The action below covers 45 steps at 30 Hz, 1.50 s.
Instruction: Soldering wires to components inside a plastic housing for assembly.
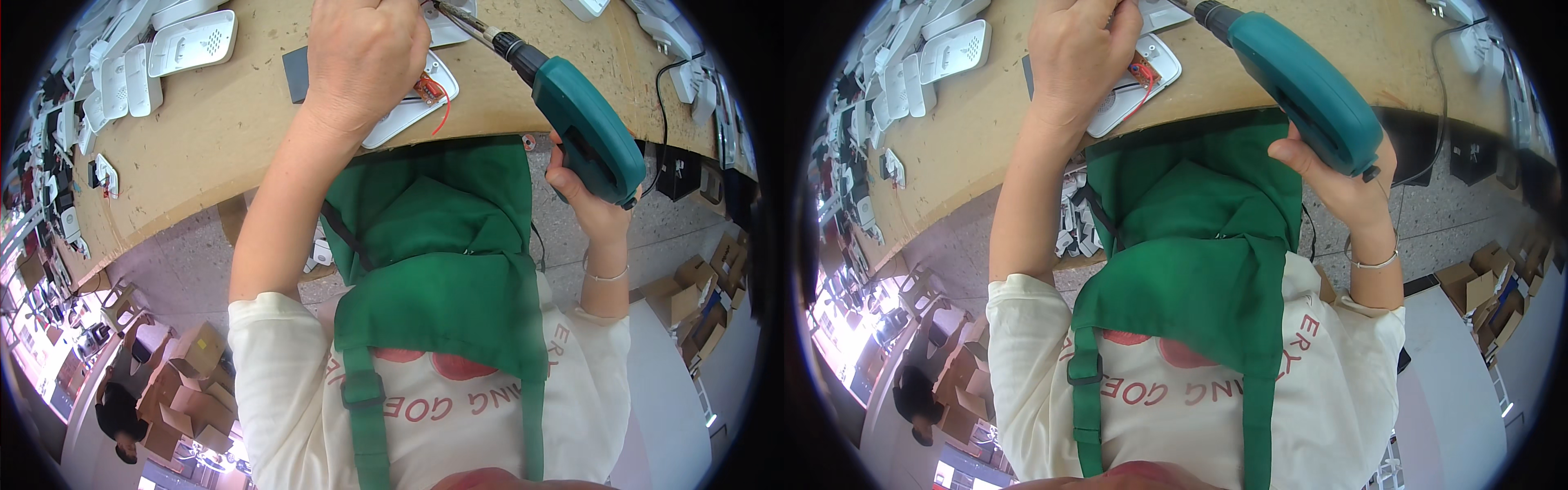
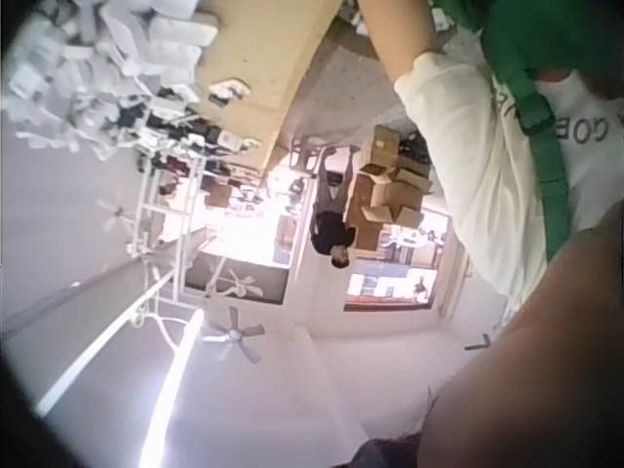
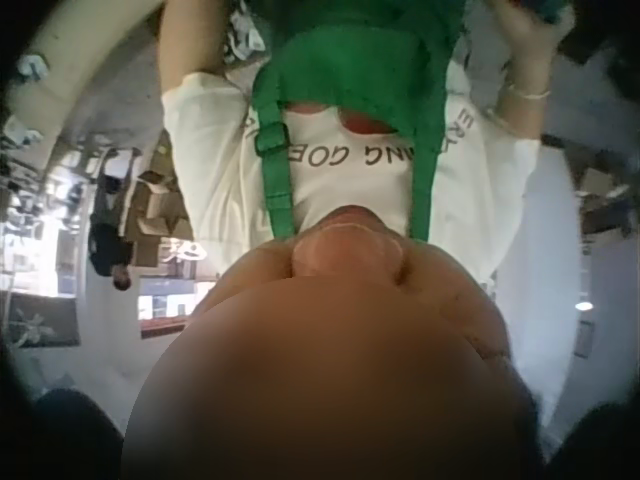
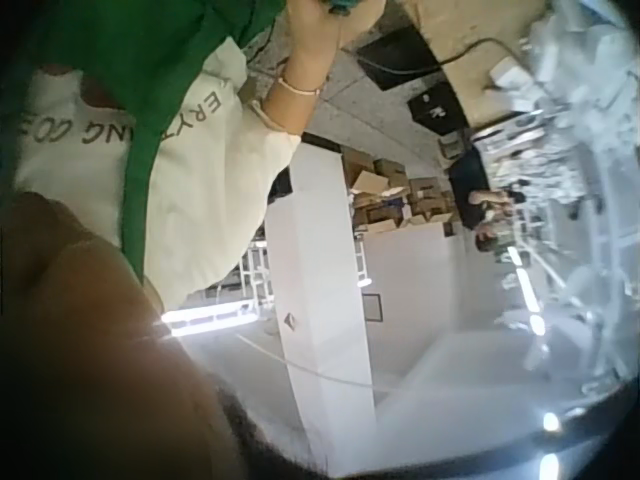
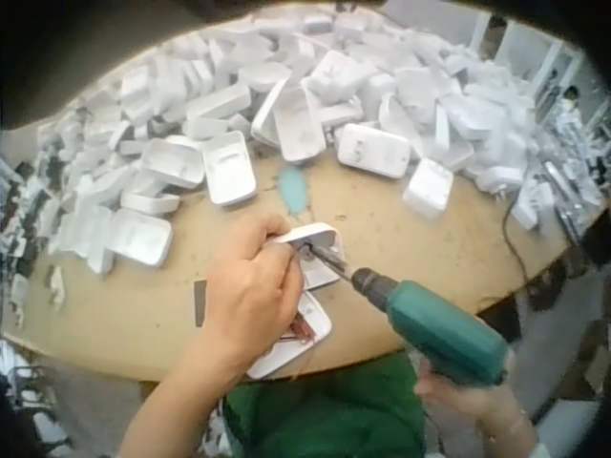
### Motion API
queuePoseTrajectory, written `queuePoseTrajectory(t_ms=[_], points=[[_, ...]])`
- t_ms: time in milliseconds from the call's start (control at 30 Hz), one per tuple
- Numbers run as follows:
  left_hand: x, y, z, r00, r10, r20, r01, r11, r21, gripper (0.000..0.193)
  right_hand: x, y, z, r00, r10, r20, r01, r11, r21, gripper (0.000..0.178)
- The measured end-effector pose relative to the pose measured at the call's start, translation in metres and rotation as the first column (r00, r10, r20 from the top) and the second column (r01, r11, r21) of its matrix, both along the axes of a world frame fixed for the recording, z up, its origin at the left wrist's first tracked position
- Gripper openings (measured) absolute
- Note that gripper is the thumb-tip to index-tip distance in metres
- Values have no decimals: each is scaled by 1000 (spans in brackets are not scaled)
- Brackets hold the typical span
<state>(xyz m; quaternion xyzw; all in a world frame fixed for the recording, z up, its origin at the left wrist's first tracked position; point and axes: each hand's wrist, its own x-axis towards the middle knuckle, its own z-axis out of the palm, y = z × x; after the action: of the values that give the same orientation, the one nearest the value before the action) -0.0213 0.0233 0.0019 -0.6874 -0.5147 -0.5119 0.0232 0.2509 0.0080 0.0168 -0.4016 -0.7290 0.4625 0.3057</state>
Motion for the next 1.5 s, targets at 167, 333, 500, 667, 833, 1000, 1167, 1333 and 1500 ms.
queuePoseTrajectory(t_ms=[167, 333, 500, 667, 833, 1000, 1167, 1333, 1500], points=[[-4, 0, 2, 979, 86, -185, -89, 996, -9, 8, -4, -1, 2, 1000, 2, 0, -2, 1000, -15, 48], [-5, -1, 4, 979, 94, -181, -97, 995, -7, 8, -11, -3, 3, 996, -33, -82, 31, 999, -24, 33], [-8, 1, 1, 977, 98, -188, -101, 995, -8, 8, -12, -2, 3, 999, -17, -51, 16, 1000, -8, 37], [-11, 4, -2, 986, 82, -145, -86, 996, -17, 8, -17, -2, 2, 999, -8, -51, 6, 1000, -28, 41], [-19, 5, -6, 956, 99, -275, -46, 980, 192, 8, -10, -8, -1, 994, -19, -107, 11, 997, -79, 44], [-14, 1, 2, 984, 79, -159, -81, 997, -6, 8, -15, -2, -2, 912, -17, -411, -48, 988, -148, 62], [-15, 3, 2, 975, 99, -201, -100, 995, 5, 8, -27, 18, -12, 718, -60, -694, -253, 906, -340, 88], [-16, 16, -15, 973, -123, 197, 72, 967, 245, 8, -54, 32, -26, 433, -75, -898, -589, 731, -345, 87], [-17, -3, 4, 972, 140, -189, -150, 988, -39, 12, -65, 27, -22, 522, -93, -848, -581, 689, -433, 95]])
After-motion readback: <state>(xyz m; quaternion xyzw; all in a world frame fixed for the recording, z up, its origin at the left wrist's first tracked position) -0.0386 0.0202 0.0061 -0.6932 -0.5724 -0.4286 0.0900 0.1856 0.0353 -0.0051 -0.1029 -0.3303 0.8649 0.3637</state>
